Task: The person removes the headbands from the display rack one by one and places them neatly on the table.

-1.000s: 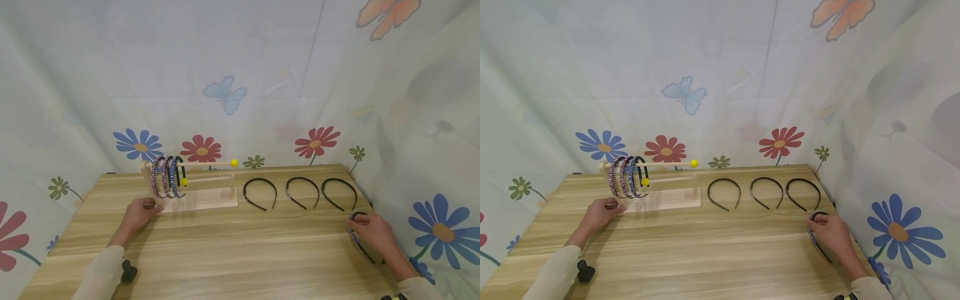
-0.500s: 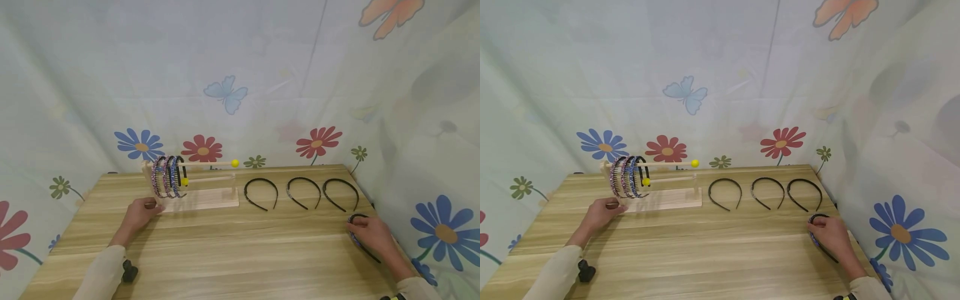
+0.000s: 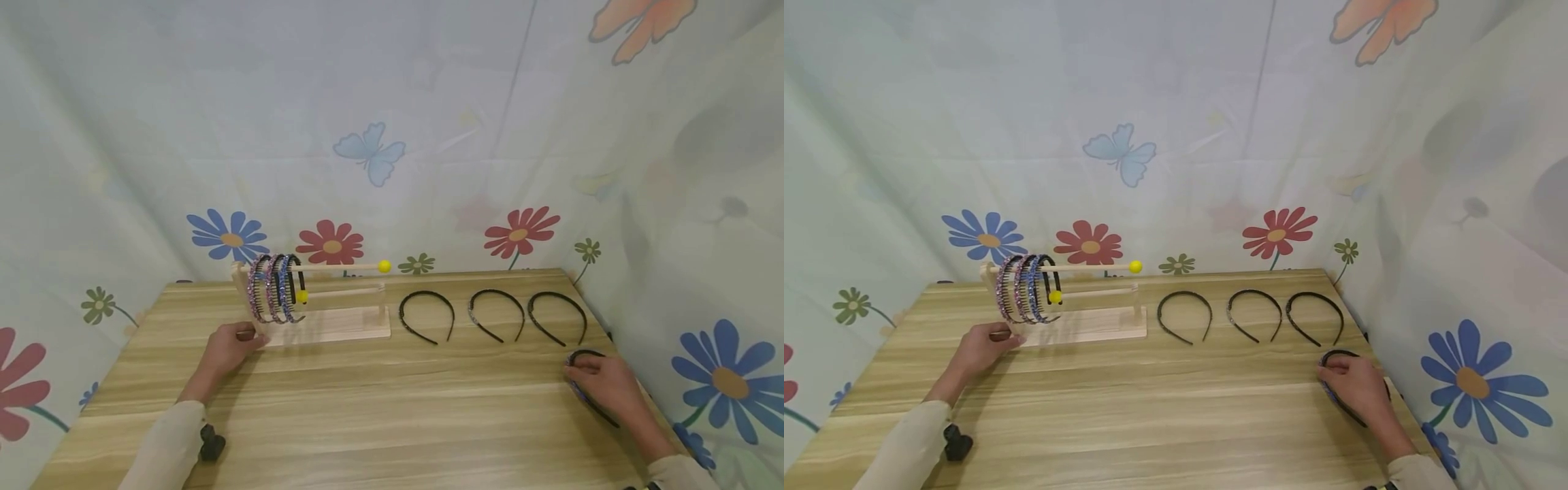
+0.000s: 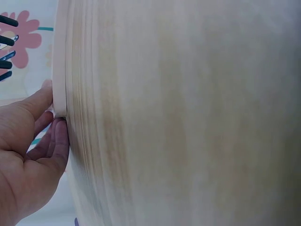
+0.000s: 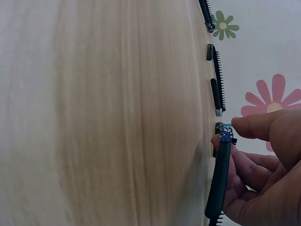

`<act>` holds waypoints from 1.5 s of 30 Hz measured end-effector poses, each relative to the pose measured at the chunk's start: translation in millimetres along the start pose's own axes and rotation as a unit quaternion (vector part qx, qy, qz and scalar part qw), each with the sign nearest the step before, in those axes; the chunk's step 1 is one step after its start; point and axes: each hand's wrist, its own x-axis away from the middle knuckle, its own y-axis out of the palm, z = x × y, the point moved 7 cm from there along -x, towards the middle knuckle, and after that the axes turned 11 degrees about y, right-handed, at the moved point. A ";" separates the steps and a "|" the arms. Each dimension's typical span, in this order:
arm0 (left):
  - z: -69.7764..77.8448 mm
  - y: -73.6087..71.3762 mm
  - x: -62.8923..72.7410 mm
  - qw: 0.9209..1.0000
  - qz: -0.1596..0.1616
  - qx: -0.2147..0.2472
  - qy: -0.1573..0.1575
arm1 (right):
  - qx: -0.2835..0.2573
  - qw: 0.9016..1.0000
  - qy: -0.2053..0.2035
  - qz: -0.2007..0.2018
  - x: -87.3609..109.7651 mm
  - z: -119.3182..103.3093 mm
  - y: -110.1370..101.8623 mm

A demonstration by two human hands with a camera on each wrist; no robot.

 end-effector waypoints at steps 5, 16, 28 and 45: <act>-2.6 -0.4 1.0 1.000 0.003 0.001 -0.001 | -0.004 1.000 -0.004 -0.006 2.9 -4.1 0.6; -7.8 -3.4 1.9 1.000 0.007 -0.006 -0.001 | -0.016 0.999 -0.025 0.034 4.8 -14.5 -8.6; -4.8 -3.9 0.9 1.000 0.009 0.001 0.007 | -0.077 0.980 -0.141 0.119 18.1 -80.7 -18.6; -3.1 -0.7 -0.2 1.000 0.007 0.001 0.004 | -0.184 0.948 -0.244 0.090 23.9 -178.9 22.9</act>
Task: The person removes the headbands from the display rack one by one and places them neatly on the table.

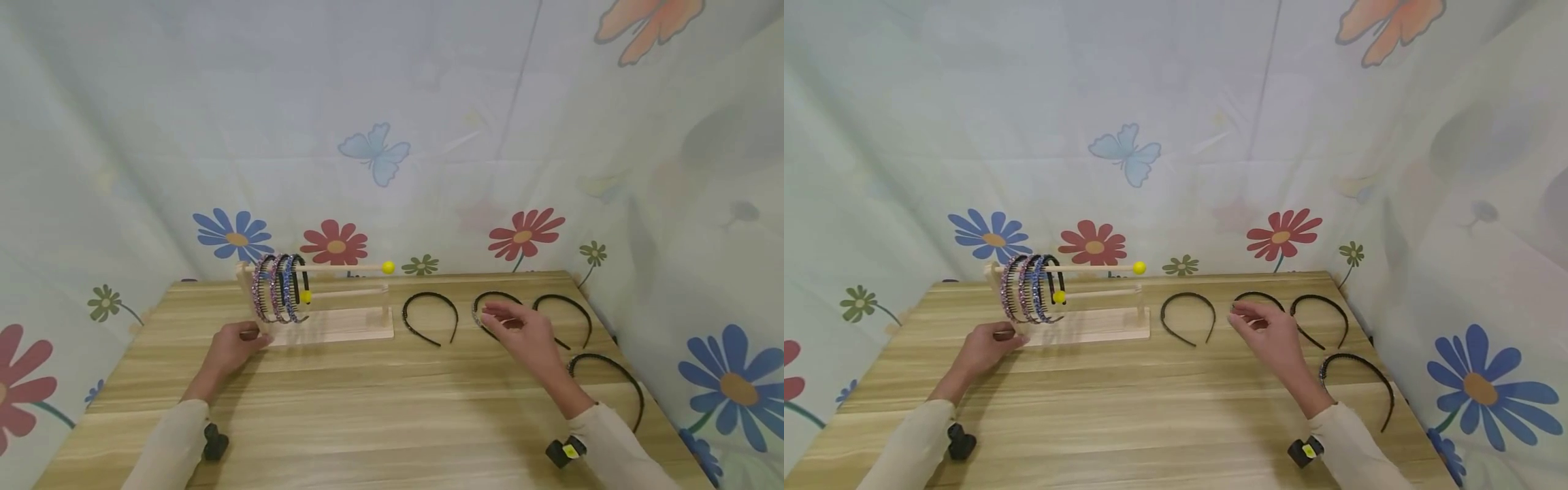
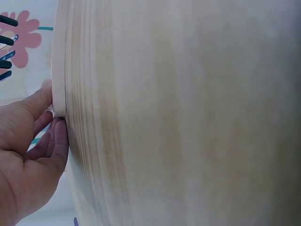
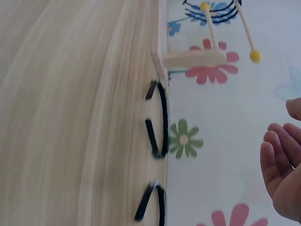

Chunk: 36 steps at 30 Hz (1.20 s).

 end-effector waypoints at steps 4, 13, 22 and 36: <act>-0.2 0.2 -0.2 1.000 0.001 0.004 -0.002 | -0.017 0.999 -0.034 -0.020 -4.6 -21.0 23.1; 1.9 -0.9 1.4 1.000 0.007 0.002 0.003 | -0.083 0.993 -0.073 -0.049 -17.3 -62.7 71.9; 3.5 -0.9 1.5 1.000 0.011 0.000 0.012 | -0.123 0.986 -0.090 -0.074 -30.6 -97.4 114.0; 2.0 -0.3 1.1 1.000 0.009 -0.004 0.004 | -0.135 0.977 -0.087 -0.142 -33.6 -141.3 178.4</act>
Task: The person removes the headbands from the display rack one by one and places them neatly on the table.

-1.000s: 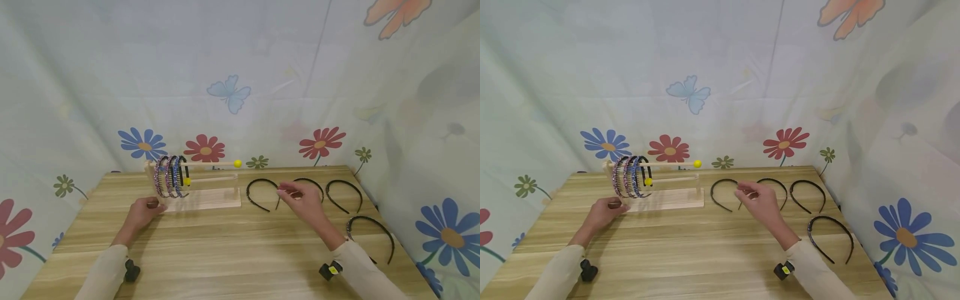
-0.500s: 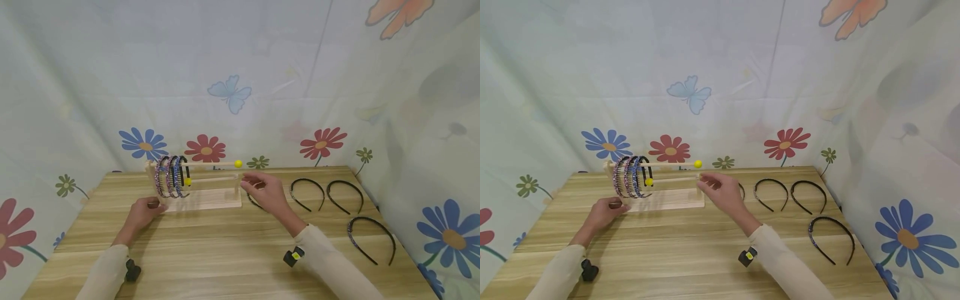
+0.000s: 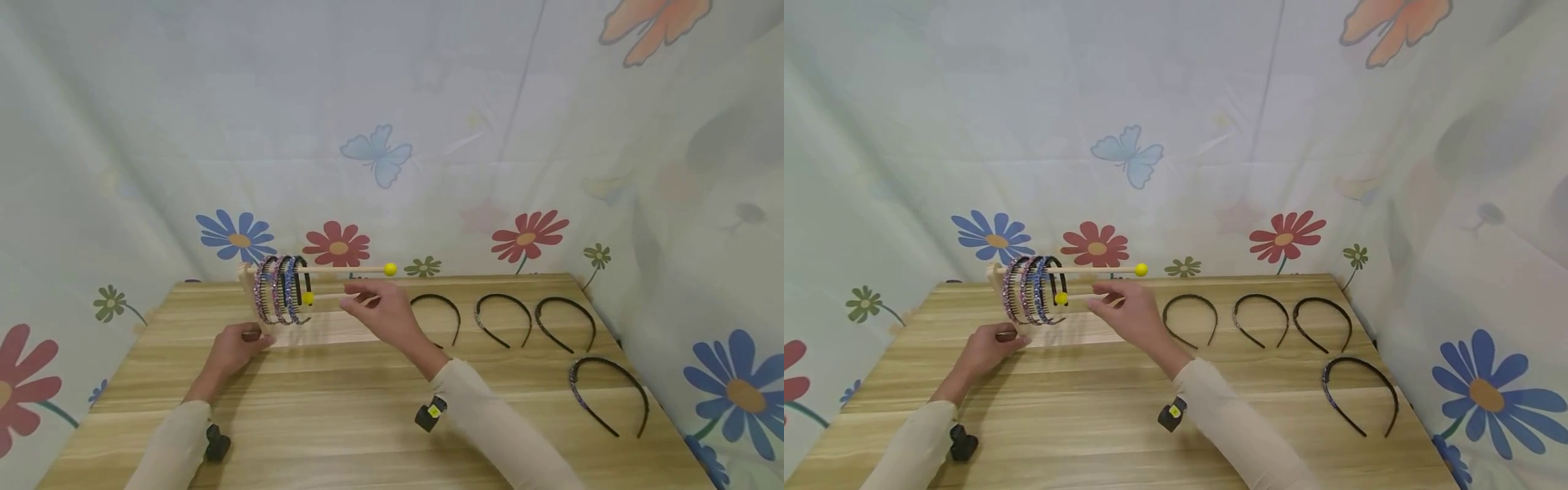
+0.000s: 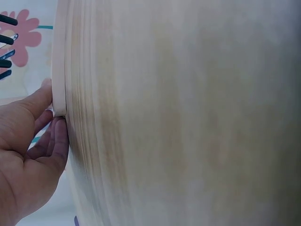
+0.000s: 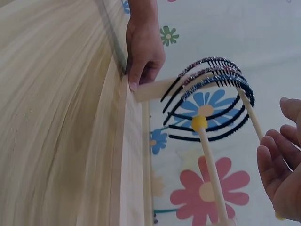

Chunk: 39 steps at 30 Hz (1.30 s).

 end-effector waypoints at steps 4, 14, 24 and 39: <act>2.0 -0.1 0.1 1.000 0.002 -0.001 0.004 | -0.009 1.000 0.013 -0.011 -5.2 -1.8 18.9; 3.0 -1.6 1.1 1.000 0.006 -0.004 0.004 | -0.042 0.998 0.030 -0.027 -17.2 -3.3 57.4; 0.6 -2.3 0.0 1.000 0.011 0.002 0.009 | -0.038 0.996 0.056 -0.057 -24.6 -1.5 84.1; 1.1 -2.5 0.7 1.000 0.012 0.000 0.003 | -0.029 0.996 0.058 -0.058 -27.4 -2.7 96.4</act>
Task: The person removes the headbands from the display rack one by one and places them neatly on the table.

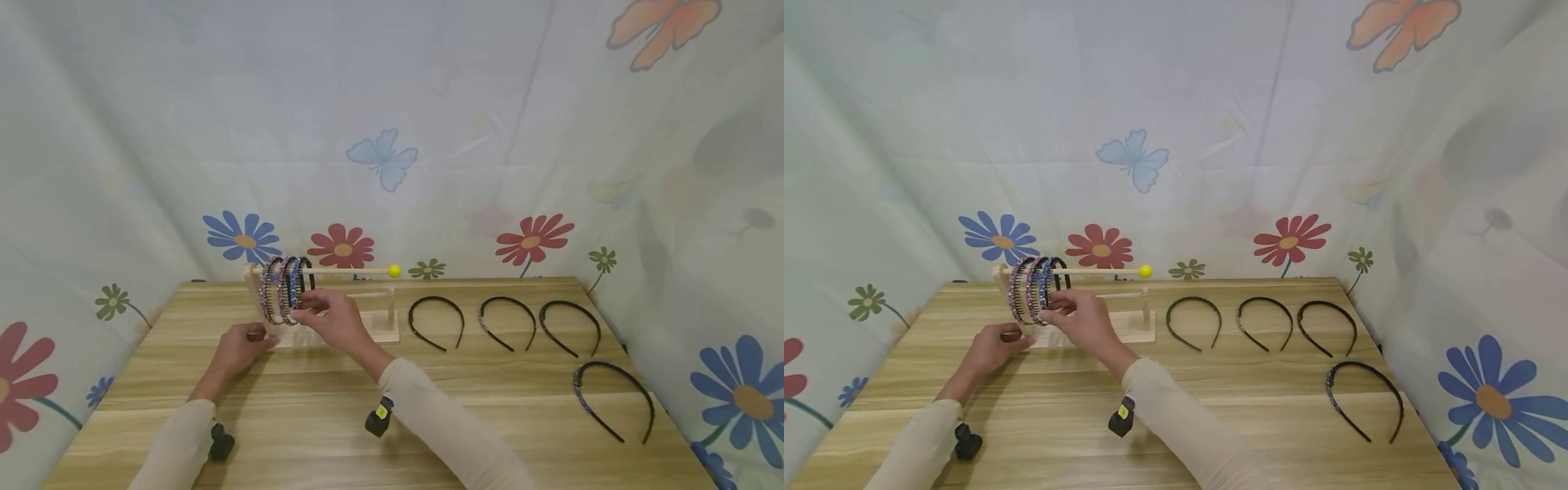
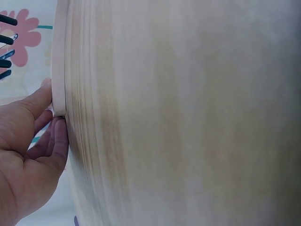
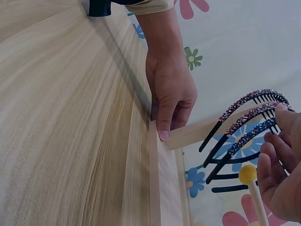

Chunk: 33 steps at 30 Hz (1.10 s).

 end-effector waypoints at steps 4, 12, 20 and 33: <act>-0.3 0.1 0.4 1.000 0.002 0.000 0.001 | 0.005 1.000 0.001 0.001 -0.4 1.1 2.0; 1.2 -0.1 1.1 1.000 0.001 0.004 -0.003 | 0.016 1.000 0.000 0.001 -0.7 0.5 3.9; 2.0 0.2 0.6 1.000 0.001 -0.001 0.004 | 0.026 1.000 -0.005 0.007 0.5 -0.8 1.4; -0.1 1.2 0.1 1.000 -0.005 -0.001 0.001 | 0.038 0.999 -0.002 0.033 2.4 1.6 -17.7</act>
